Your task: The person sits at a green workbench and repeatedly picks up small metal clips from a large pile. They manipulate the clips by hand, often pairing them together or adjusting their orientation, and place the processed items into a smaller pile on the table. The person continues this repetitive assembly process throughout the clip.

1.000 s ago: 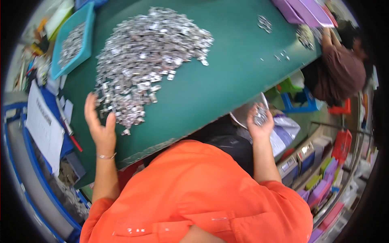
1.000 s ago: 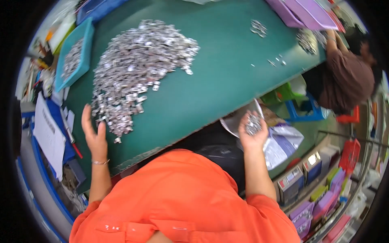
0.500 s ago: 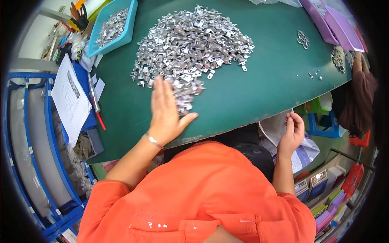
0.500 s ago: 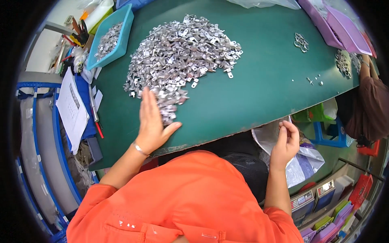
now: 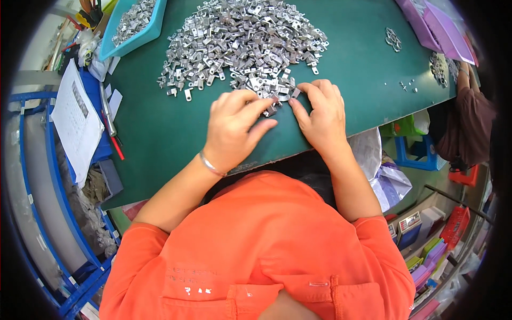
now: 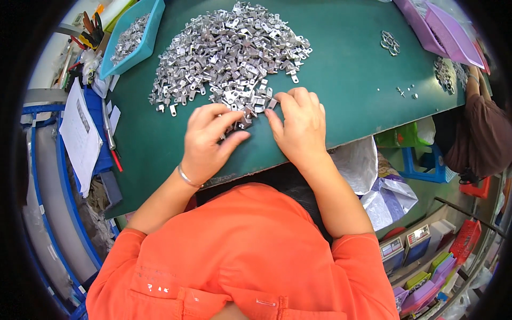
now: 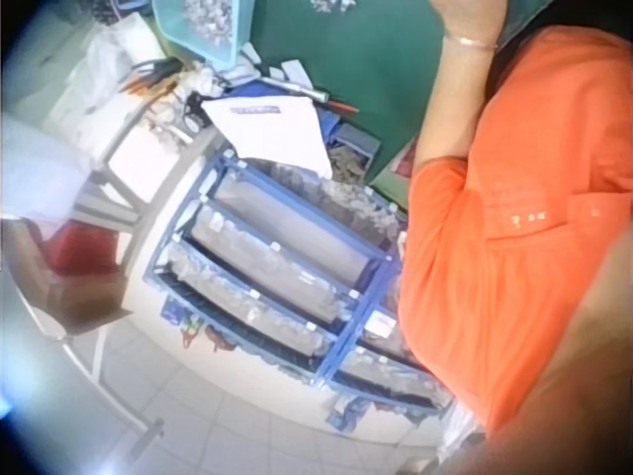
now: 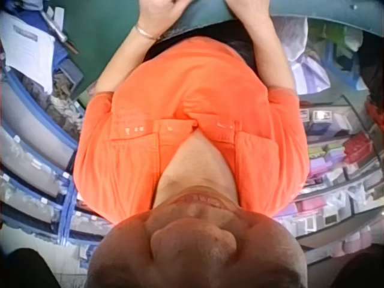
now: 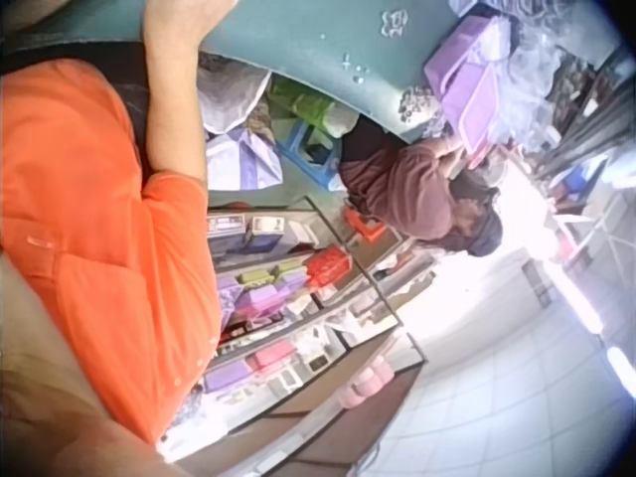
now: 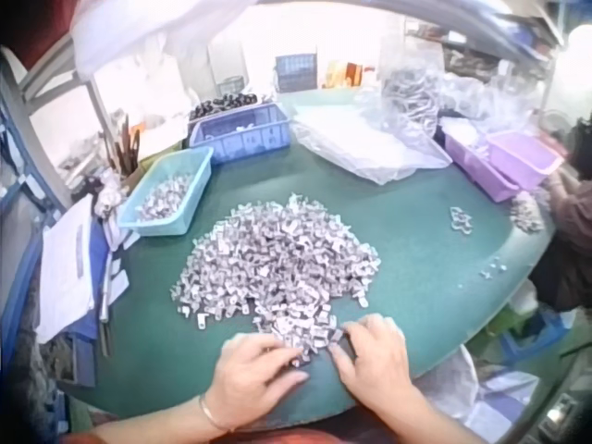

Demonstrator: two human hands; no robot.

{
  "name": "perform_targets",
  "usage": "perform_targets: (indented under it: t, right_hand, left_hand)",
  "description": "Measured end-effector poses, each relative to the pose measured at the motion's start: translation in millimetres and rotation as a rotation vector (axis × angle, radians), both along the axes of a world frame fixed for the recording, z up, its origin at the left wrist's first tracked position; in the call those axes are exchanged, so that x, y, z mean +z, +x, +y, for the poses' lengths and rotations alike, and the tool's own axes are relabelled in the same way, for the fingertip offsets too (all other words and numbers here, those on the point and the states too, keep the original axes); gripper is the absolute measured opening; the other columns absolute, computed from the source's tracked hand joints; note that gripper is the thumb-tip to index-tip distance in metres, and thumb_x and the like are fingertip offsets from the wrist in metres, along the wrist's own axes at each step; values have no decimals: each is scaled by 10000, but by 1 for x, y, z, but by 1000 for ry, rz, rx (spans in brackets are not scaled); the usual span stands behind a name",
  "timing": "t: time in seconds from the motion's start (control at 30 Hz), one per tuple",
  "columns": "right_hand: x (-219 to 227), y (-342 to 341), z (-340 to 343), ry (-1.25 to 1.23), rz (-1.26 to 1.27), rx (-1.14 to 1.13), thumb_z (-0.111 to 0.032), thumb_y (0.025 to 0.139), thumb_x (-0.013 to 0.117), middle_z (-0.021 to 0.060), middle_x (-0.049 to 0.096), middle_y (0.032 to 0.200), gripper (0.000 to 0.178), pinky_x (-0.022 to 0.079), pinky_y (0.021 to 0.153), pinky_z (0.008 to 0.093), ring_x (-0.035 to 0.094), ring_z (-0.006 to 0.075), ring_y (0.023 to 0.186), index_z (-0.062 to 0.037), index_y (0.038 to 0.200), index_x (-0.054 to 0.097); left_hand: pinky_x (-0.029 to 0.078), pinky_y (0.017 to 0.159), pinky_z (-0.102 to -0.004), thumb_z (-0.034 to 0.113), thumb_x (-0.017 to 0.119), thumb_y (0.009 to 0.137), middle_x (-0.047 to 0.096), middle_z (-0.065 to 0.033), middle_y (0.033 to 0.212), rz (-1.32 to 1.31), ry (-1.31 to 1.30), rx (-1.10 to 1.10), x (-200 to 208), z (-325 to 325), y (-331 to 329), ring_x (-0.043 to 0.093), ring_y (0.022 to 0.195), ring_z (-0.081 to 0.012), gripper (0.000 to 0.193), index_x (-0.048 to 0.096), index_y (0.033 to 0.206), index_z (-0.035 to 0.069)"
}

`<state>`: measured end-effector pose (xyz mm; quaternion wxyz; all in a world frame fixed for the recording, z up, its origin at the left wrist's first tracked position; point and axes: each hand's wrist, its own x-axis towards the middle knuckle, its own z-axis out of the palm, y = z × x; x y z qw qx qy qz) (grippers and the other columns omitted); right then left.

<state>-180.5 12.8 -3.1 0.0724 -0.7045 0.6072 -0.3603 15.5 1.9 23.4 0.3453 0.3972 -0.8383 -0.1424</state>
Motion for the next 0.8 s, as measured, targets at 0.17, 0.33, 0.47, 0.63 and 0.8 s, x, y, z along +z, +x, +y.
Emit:
perform_targets:
  t: [0.17, 0.33, 0.47, 0.63, 0.8]
  right_hand:
    - [5, -11, 15, 49, -36, 124, -91, 714, 722, 81, 576, 992, 272, 429, 806, 380, 542, 281, 937, -47, 969, 639]
    - [4, -12, 31, 31, -190, 140, 34, 704, 659, 89, 653, 883, 367, 492, 744, 364, 619, 278, 824, -30, 1063, 615]
    - [11, -10, 36, 272, -556, 30, 43, 759, 671, 76, 669, 903, 399, 504, 671, 285, 638, 162, 775, -1, 1143, 573]
    - [24, -18, 35, 588, -1226, 61, 29, 823, 684, 94, 671, 948, 394, 520, 692, 212, 639, 102, 823, 49, 1187, 536]
    - [27, -19, 36, 682, -1311, 87, 68, 811, 677, 114, 664, 947, 397, 538, 735, 232, 648, 130, 836, 49, 1181, 535]
  left_hand:
    - [436, 739, -343, 26, 775, 634, 600, -64, 956, -61, -34, -30, -10, -4, 0, 565, 821, -247, 273, 672, 884, 66]
    - [425, 762, -351, 7, 769, 628, 594, -43, 1003, -55, -16, -18, -6, 1, -9, 556, 856, -248, 260, 668, 860, 66]
    - [419, 752, -343, 7, 779, 618, 596, -43, 991, -148, -20, -54, -3, -6, -13, 556, 846, -241, 262, 670, 848, 72]
    - [427, 706, -335, 0, 777, 631, 608, -59, 888, 1, -27, -73, 0, -5, -11, 565, 791, -237, 214, 670, 804, 65]
    - [512, 625, -234, -13, 758, 734, 666, -84, 852, 318, 442, -54, 8, 11, -11, 622, 689, -124, 156, 689, 874, 1]
